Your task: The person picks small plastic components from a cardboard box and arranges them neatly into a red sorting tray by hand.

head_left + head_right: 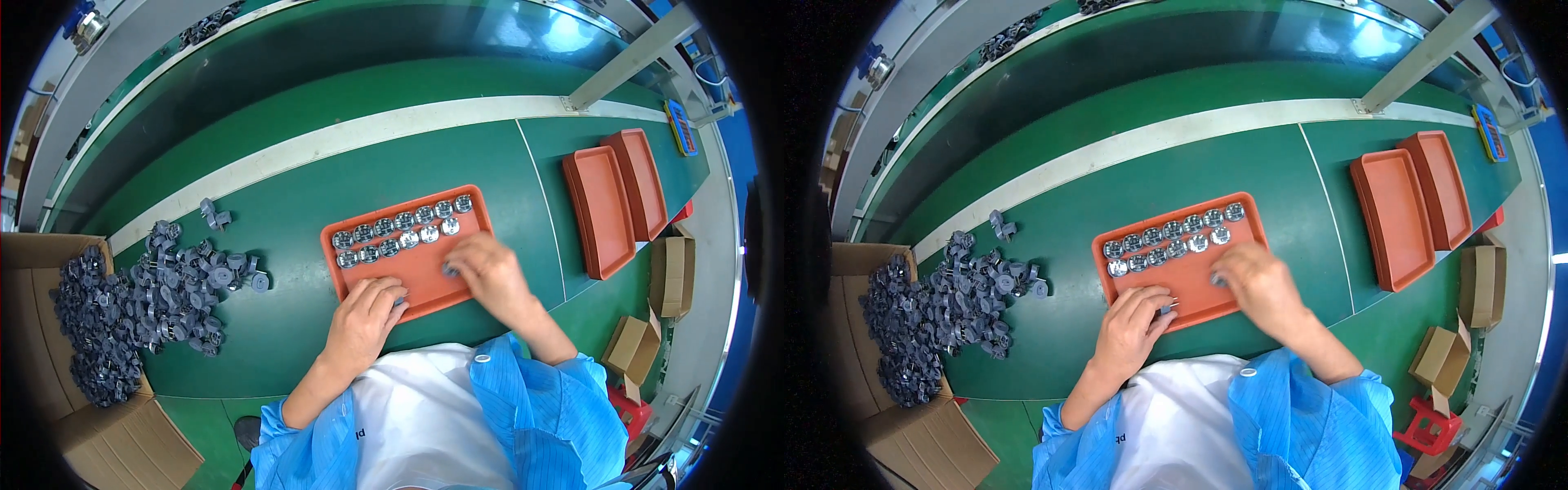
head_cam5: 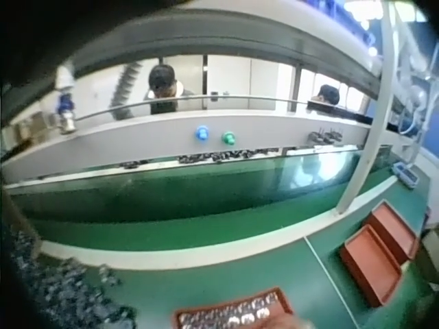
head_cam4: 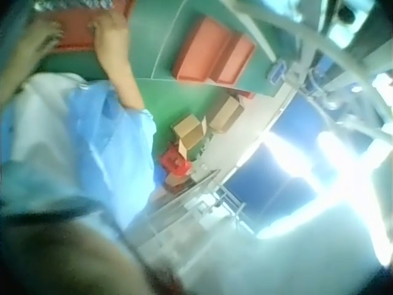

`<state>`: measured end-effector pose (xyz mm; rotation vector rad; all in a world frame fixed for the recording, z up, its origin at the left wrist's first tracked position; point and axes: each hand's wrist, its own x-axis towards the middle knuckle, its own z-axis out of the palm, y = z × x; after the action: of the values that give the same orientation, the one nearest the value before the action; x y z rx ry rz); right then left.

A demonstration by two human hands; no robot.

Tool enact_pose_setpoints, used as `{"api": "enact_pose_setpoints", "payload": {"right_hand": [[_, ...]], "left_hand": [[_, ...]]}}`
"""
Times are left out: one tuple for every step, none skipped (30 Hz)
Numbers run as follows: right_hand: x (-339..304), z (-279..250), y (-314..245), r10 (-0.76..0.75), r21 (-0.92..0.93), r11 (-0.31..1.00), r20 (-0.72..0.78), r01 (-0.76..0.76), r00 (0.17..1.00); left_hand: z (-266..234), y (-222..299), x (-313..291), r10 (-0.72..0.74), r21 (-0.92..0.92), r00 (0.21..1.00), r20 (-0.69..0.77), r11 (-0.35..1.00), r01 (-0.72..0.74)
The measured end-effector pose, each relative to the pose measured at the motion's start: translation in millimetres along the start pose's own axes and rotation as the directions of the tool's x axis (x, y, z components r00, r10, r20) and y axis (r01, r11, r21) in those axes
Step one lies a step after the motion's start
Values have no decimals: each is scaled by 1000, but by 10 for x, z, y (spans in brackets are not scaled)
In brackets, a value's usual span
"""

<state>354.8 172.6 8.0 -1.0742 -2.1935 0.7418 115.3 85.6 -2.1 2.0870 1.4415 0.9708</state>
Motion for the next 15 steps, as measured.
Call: {"api": "enact_pose_setpoints", "payload": {"right_hand": [[48,-96,54,-46,-152,988,-87,33,995],[101,-162,100,-45,-158,987,-87,31,995],[166,-211,153,-66,-278,960,-118,31,991],[215,-249,194,-92,-393,919,-145,28,985],[244,-262,247,-95,-394,919,-145,31,985],[263,-243,308,-114,-394,918,-156,43,981],[273,-223,351,-132,-394,917,-168,57,977],[279,-211,372,-133,-394,917,-167,58,977],[288,-193,373,-132,-385,922,-191,50,973],[298,-177,365,-130,-375,926,-214,41,968],[311,-176,323,-133,-369,928,-213,46,968],[337,-157,270,-132,-397,917,-237,28,963],[358,-135,211,-132,-424,906,-260,9,956],[358,-96,145,-136,-413,911,-255,20,957],[337,-70,46,-149,-296,952,-236,75,960]], "left_hand": [[-8,11,8,-20,-10,1000,2,1000,20],[-11,21,15,-16,-15,1000,1,1000,16],[-13,24,28,-13,-19,1000,9,1000,13],[-13,28,37,-10,-22,1000,17,1000,11],[-5,44,35,-11,-21,1000,14,1000,11],[0,58,21,-61,-89,998,10,994,62],[3,61,12,-112,-157,994,9,981,112],[6,48,9,-113,-157,994,8,981,113],[-8,47,-9,-160,-294,987,14,943,157],[-20,45,-28,-205,-426,978,27,883,197],[-25,51,-46,-210,-421,977,24,885,200],[-12,40,-73,-305,-656,950,59,706,268],[0,23,-101,-384,-834,916,117,463,300],[13,-13,-132,-395,-831,912,109,468,302],[23,-51,-155,-406,-860,912,62,442,255]]}}
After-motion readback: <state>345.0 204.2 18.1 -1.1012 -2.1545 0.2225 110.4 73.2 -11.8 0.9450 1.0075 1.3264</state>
